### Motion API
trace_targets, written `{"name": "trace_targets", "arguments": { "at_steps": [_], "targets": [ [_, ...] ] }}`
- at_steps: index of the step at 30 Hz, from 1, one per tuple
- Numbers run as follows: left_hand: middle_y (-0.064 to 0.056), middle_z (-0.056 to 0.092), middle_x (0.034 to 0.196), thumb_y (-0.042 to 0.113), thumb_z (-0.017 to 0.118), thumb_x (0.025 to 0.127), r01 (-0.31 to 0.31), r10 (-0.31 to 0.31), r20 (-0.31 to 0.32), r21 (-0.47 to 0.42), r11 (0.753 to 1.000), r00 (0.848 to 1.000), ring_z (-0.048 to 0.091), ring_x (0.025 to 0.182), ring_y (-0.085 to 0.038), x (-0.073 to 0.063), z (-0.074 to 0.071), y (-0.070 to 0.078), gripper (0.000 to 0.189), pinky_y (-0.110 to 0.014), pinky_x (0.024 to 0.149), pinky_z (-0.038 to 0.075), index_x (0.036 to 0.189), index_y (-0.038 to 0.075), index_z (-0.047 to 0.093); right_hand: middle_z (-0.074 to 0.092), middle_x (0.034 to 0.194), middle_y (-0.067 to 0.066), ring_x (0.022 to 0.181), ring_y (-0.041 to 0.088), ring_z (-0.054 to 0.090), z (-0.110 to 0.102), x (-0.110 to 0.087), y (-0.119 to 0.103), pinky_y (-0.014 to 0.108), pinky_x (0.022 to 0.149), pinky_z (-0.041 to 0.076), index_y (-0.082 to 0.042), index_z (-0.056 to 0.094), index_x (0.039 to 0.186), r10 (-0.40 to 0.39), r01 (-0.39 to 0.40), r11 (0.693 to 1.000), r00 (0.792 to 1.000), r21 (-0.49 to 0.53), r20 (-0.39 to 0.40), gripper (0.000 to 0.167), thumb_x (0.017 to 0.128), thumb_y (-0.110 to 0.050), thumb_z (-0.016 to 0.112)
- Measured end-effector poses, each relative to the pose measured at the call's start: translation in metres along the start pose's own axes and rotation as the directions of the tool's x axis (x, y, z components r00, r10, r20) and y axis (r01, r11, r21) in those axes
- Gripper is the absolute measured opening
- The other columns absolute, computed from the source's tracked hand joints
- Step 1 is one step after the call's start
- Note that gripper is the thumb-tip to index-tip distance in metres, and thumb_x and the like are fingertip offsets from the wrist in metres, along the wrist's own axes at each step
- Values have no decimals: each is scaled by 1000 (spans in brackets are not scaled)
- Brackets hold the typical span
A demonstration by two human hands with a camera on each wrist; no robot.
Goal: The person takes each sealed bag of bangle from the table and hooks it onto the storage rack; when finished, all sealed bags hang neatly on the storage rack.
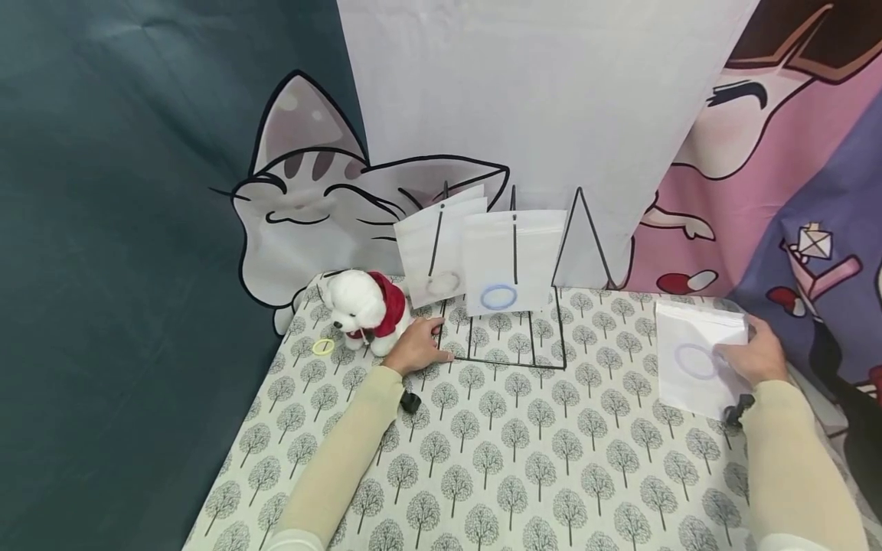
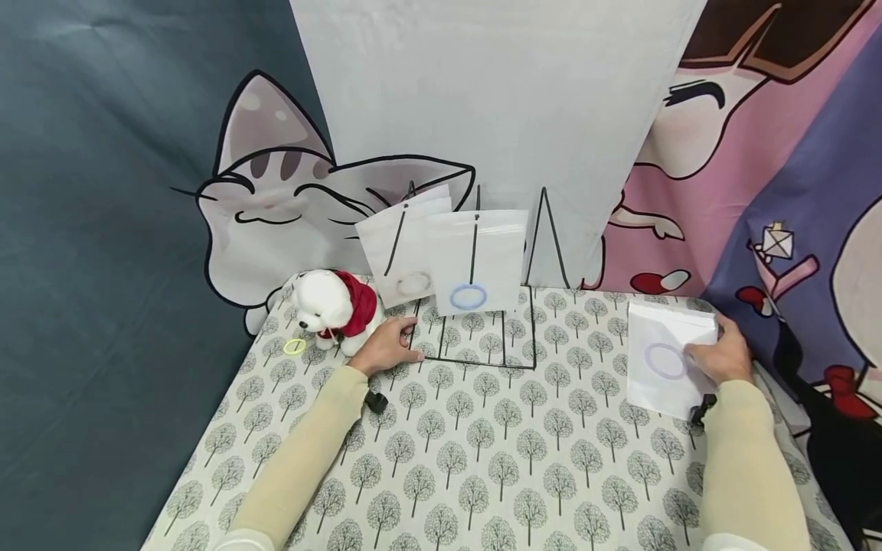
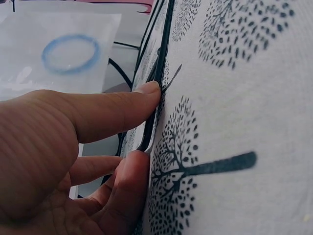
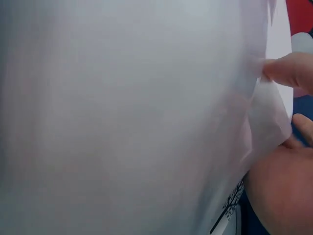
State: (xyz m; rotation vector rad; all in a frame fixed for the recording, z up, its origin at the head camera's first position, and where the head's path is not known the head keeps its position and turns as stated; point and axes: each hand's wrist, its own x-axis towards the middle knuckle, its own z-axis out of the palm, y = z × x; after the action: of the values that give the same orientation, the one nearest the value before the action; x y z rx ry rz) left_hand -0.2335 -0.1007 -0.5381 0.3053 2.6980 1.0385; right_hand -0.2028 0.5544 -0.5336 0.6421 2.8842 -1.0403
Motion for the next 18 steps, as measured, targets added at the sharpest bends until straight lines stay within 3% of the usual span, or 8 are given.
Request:
{"name": "trace_targets", "arguments": {
  "at_steps": [5, 9, 11, 13, 15, 18],
  "targets": [
    [-13, 59, 137, 29, 94, 78, 1, -1, -2, -17, 1000, 1000, 60, 100, -21, 1, 0, 0, 96, -48, 110, 52, 159, 10, 47, 17, 169, 38, 153, 59, 23, 3, 0, -9, 68, 128, 17, 2, 3, 167, 18, -11, 994, 997, 106, -72, 94, 99, -23, 62],
    [-13, 59, 138, 29, 94, 78, 6, -6, 5, -28, 1000, 1000, 61, 99, -20, 1, 0, 0, 97, -48, 107, 54, 160, 11, 46, 37, 165, 29, 144, 42, 42, 8, -4, -22, 52, 127, 31, -2, 26, 165, 60, -34, 986, 987, 166, -152, 78, 104, -39, 57],
    [-12, 59, 138, 30, 94, 78, 6, -6, 6, -24, 1000, 1000, 62, 97, -19, 1, 0, 0, 97, -46, 103, 55, 160, 11, 46, 50, 156, 21, 126, 27, 53, 10, -8, -29, 36, 118, 40, -6, 40, 160, 74, -37, 982, 978, 185, -197, 70, 104, -46, 57],
    [-12, 59, 137, 31, 94, 78, 6, -6, 6, -21, 1000, 1000, 62, 95, -18, 1, 0, -1, 97, -45, 101, 56, 160, 11, 46, 62, 141, 9, 106, 12, 55, 12, -11, -35, 25, 101, 42, -13, 54, 150, 78, -25, 975, 969, 222, -235, 59, 104, -49, 59],
    [-12, 59, 137, 31, 94, 78, 5, -5, 3, -18, 1000, 1000, 63, 95, -19, 1, 0, -1, 97, -45, 102, 56, 160, 11, 47, 65, 128, -4, 94, -1, 51, 13, -16, -42, 20, 88, 40, -23, 60, 141, 76, -10, 967, 965, 256, -249, 48, 103, -52, 60],
    [-12, 59, 138, 32, 94, 78, 7, -7, 2, -20, 1000, 1000, 63, 97, -20, 0, 0, -3, 97, -47, 105, 55, 160, 12, 47, 64, 114, -20, 88, -7, 51, 15, -24, -55, 17, 79, 39, -35, 62, 132, 61, 21, 952, 965, 305, -256, 34, 104, -54, 59]
  ]
}}
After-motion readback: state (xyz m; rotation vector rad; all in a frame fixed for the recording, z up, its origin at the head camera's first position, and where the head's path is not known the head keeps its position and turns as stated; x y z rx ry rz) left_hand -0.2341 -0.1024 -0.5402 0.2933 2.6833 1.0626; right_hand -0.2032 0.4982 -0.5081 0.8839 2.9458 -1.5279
